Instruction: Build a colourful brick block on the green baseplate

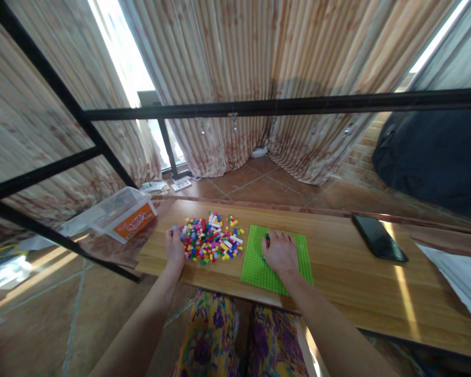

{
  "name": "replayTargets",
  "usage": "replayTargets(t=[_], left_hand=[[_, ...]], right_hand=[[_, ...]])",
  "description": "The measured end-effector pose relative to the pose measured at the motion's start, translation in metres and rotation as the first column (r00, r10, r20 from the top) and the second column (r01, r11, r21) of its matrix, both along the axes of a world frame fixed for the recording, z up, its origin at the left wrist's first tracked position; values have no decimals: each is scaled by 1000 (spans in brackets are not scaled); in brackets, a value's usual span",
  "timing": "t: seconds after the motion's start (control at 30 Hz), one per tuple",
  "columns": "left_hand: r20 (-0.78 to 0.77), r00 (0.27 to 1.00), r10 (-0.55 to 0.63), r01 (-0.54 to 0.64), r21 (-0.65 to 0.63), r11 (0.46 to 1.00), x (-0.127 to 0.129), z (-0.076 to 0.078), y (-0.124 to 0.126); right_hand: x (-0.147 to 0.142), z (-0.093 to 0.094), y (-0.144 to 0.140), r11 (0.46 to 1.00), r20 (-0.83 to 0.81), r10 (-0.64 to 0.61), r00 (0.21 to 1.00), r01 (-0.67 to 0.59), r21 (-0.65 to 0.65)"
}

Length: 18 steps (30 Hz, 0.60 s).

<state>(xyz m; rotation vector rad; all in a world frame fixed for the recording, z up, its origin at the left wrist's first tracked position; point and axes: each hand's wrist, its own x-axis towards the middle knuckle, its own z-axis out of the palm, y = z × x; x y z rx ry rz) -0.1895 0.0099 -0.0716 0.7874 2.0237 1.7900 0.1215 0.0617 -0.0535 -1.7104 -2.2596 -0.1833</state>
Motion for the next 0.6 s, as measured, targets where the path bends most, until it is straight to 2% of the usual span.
replayTargets(t=[0.2,0.33,0.5,0.6], left_hand=[[71,996,56,-60,60,996,28,-2,0],[115,991,60,-73,107,992,33,3,-5],[76,991,111,-121,128,984,33,12,-31],[14,997,75,-76,119,990,49,15,-56]], right_hand=[[0,1,0,1000,0,2,1000,-2,-15],[-1,2,0,1000,-5,1,1000,-1,-11],[-1,2,-1,1000,-11,2,1000,-2,-7],[-1,1,0,1000,-12,1,1000,-1,-10]])
